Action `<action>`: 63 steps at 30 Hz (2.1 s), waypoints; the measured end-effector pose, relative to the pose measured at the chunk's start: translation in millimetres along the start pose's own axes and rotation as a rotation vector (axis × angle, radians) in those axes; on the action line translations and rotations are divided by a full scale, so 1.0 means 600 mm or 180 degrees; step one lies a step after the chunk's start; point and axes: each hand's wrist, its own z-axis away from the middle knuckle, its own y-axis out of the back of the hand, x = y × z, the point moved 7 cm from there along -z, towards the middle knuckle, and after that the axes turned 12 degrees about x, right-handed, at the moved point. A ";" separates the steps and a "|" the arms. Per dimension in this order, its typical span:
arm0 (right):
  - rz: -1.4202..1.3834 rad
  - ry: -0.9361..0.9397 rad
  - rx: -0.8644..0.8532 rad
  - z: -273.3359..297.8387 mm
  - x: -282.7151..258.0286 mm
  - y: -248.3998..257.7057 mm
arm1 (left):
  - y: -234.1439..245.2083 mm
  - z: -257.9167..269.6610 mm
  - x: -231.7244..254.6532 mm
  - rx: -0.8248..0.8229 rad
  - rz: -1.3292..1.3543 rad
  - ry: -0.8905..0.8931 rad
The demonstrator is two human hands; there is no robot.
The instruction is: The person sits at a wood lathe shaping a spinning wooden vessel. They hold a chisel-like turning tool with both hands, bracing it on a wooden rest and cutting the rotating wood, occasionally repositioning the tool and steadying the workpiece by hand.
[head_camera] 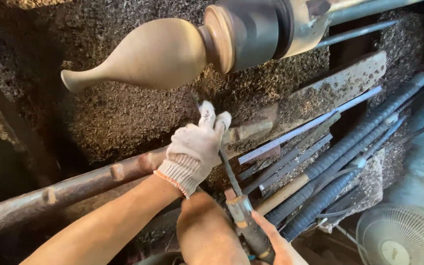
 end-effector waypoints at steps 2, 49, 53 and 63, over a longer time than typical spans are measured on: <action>0.0041 0.0257 -0.0372 -0.002 0.004 0.041 | -0.054 -0.020 -0.007 -0.0056 0.0215 -0.0004; 0.1288 -0.0244 -0.0212 -0.062 0.040 0.135 | -0.003 -0.102 0.027 -0.0635 -0.0018 0.0021; 0.1025 0.0243 -0.0242 -0.063 0.015 0.113 | -0.007 -0.105 0.024 -0.0446 0.0007 0.0033; 0.0860 0.0234 -0.0123 -0.056 0.061 0.086 | -0.004 -0.108 0.028 -0.0426 0.0012 -0.0027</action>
